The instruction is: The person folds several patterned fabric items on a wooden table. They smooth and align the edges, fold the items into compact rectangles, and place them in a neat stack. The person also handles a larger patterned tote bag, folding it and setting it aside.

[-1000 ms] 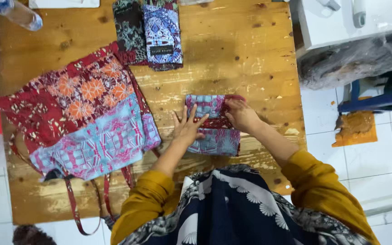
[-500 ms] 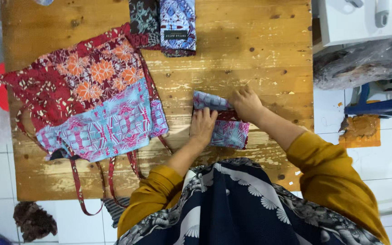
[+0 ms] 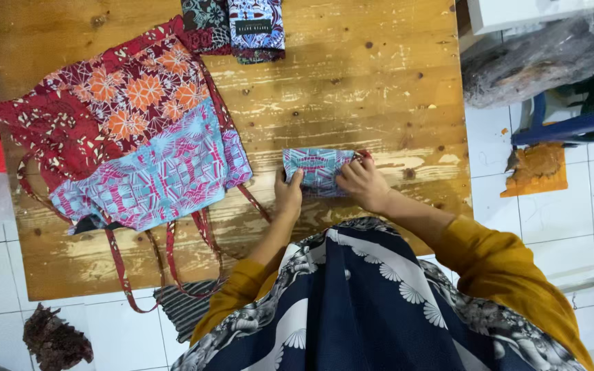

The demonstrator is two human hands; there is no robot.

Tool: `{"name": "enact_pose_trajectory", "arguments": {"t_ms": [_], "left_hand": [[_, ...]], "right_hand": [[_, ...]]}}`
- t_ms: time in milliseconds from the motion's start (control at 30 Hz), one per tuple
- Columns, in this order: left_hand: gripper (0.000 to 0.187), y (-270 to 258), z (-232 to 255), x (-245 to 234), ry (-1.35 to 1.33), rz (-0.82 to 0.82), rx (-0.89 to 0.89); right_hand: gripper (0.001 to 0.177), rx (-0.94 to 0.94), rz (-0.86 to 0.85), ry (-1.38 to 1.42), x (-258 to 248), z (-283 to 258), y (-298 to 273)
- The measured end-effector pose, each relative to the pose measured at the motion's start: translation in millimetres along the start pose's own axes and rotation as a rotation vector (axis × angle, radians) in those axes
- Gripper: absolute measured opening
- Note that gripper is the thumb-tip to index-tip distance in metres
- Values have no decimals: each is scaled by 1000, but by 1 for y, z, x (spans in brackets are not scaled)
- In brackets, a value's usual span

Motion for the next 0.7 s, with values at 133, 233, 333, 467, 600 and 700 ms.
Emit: {"name": "enact_pose_trajectory", "arguments": {"t_ms": [133, 233, 333, 467, 600, 700], "left_hand": [[37, 12, -15, -2, 27, -102, 52], [39, 11, -16, -5, 14, -157, 112], [47, 3, 1, -6, 51, -138, 150], [78, -28, 45, -2, 575, -138, 687], [100, -31, 49, -16, 827, -95, 505], [100, -20, 41, -19, 828, -139, 394]], "right_hand": [[52, 209, 123, 97, 20, 1, -24], [69, 231, 130, 209, 34, -11, -36], [72, 245, 24, 80, 38, -22, -37], [72, 260, -17, 55, 31, -33, -37], [76, 369, -103, 251, 35, -46, -35], [78, 393, 9, 215, 40, -49, -37]]}}
Point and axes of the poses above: each hand's wrist, its own y-axis towards the middle knuckle, its own x-axis out of the palm, z = x × y, the point moved 4 cm from there along y, towards the middle knuckle, and after that the axes turned 6 degrees about -y, right-handed, at the moved point
